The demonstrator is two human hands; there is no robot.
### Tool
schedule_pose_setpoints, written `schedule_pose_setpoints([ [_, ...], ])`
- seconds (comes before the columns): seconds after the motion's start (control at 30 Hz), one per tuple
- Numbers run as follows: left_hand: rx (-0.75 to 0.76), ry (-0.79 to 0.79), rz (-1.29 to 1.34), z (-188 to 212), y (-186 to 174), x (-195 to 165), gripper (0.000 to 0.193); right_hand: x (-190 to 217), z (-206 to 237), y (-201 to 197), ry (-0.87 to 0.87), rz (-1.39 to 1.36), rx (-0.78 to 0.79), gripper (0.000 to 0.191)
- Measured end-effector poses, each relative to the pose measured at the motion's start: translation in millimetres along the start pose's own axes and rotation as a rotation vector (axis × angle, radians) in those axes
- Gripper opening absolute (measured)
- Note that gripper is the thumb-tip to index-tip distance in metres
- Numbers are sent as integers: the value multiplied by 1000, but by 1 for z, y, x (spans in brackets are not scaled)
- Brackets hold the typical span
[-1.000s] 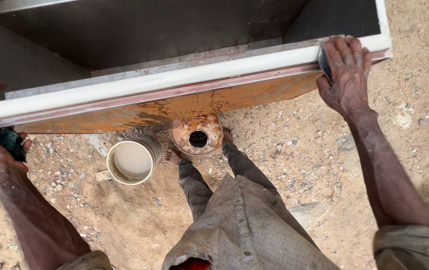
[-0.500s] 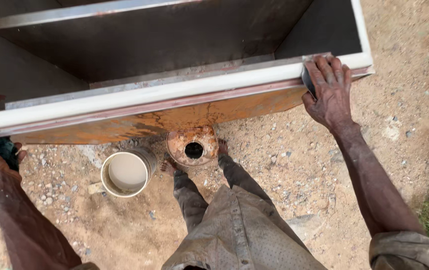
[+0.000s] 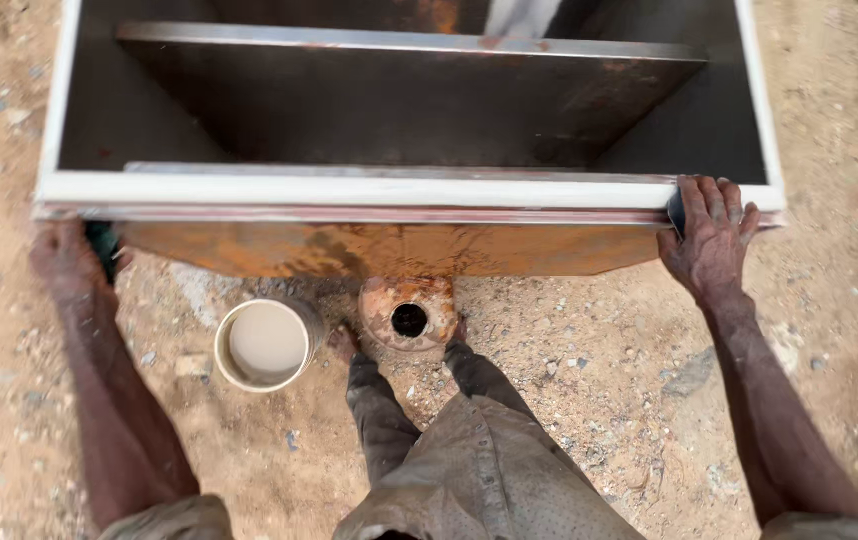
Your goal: The person cleans the edges of a metal frame using a cloth and a liquid from a bucket. They repeatedly dip the cloth into the bucket and wipe the frame's edges and corners.
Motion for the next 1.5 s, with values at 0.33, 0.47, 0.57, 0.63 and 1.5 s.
schedule_pose_setpoints([
  [0.33,-58,24,13,-11,-9,14,39,460,-44,-118,-471,-201,-301,89],
  [0.47,-14,54,-14,-15,-6,10,36,666,-73,-184,-607,-337,-342,90],
  [0.57,41,46,-110,-18,-9,9,38,732,-76,-215,-703,-309,-443,83],
  [0.63,80,36,-95,-17,-8,15,39,706,-73,-206,-753,-277,-390,79],
  [1.5,80,72,-239,-25,5,40,44,629,-74,-184,-698,-140,-217,77],
])
Point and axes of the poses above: each hand's wrist, its own z-axis away from the middle knuckle, its own y-axis out of the palm, x = y × z, the point moved 10 cm from there along -z, towards the middle knuckle, and after that the axes turned 13 degrees about z, right-handed, at the moved point
